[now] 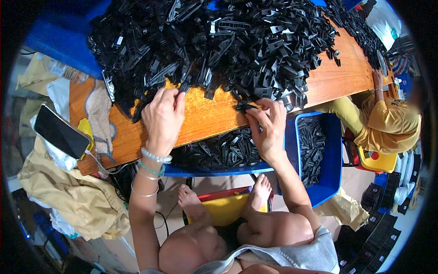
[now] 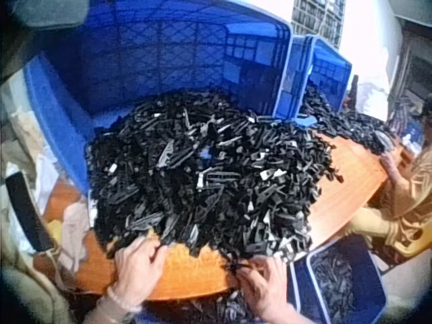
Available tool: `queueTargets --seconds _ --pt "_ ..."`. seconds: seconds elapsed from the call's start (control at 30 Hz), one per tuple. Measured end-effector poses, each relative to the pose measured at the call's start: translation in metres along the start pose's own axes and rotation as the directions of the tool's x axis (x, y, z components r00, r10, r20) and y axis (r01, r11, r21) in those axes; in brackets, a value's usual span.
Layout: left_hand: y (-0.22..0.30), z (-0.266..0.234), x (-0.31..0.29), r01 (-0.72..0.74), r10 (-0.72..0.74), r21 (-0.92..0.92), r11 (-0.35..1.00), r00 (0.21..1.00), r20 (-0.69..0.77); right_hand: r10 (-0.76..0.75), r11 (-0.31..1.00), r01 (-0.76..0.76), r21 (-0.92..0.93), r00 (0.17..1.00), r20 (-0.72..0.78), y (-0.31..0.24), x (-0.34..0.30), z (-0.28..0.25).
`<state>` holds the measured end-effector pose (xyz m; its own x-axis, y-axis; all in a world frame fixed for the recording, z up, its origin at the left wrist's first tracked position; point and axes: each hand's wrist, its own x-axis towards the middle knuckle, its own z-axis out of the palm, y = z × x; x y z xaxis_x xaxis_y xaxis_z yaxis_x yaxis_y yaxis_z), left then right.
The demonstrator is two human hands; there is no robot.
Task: The person assembles black plastic components by hand, repeatedly picking up plastic parts from a table and fitting them together.
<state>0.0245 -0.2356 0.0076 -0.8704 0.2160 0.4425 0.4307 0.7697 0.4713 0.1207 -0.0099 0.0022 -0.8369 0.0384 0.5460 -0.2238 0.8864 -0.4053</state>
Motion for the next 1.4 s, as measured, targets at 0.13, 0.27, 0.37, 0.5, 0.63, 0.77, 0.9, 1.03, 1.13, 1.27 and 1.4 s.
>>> queueTargets --seconds 0.13,0.27,0.37,0.5,0.63,0.77,0.9,1.03,1.13,1.27,1.4 --pt "-0.006 -0.031 -0.03 0.074 -0.025 -0.265 0.961 0.983 0.184 0.083 0.95 -0.048 0.308 0.991 -0.101 0.003 -0.009 -0.004" --pt "-0.005 -0.034 -0.042 -0.011 0.09 -0.369 0.93 0.976 0.2 0.52 0.384 -0.5 0.776 0.812 0.266 -0.016 -0.006 -0.006" --pt "-0.002 -0.023 -0.04 -0.054 0.147 -0.417 0.907 0.97 0.194 0.504 0.262 -0.637 0.725 0.731 0.46 -0.02 0.0 0.004" --pt "-0.001 -0.022 -0.038 -0.054 0.163 -0.454 0.889 0.965 0.205 0.328 0.297 -0.69 0.66 0.723 0.608 -0.026 0.006 0.005" --pt "0.0 -0.025 -0.036 -0.051 0.173 -0.459 0.887 0.958 0.227 0.156 0.61 -0.529 0.591 0.81 0.565 -0.019 0.012 0.006" --pt "-0.002 -0.024 -0.034 -0.072 0.194 -0.451 0.89 0.954 0.23 0.054 0.831 -0.257 0.494 0.92 0.389 -0.013 0.016 0.007" --pt "-0.002 -0.024 -0.033 -0.087 0.209 -0.466 0.88 0.953 0.218 0.094 0.817 -0.3 0.492 0.911 0.4 -0.009 0.016 0.012" --pt "-0.001 -0.022 -0.033 -0.092 0.213 -0.477 0.874 0.955 0.205 -0.048 0.891 -0.119 0.439 0.935 0.35 -0.007 0.022 0.016" --pt "0.002 -0.022 -0.029 -0.083 0.215 -0.474 0.876 0.949 0.231 -0.048 0.877 -0.1 0.47 0.955 0.294 -0.01 0.023 0.024" --pt "0.003 -0.019 -0.032 -0.111 0.229 -0.479 0.871 0.954 0.195 -0.121 0.865 -0.041 0.5 0.95 0.287 -0.014 0.021 0.028" --pt "0.001 -0.025 -0.029 -0.035 0.19 -0.516 0.856 0.949 0.251 -0.168 0.871 0.016 0.49 0.949 0.268 -0.013 0.02 0.021"
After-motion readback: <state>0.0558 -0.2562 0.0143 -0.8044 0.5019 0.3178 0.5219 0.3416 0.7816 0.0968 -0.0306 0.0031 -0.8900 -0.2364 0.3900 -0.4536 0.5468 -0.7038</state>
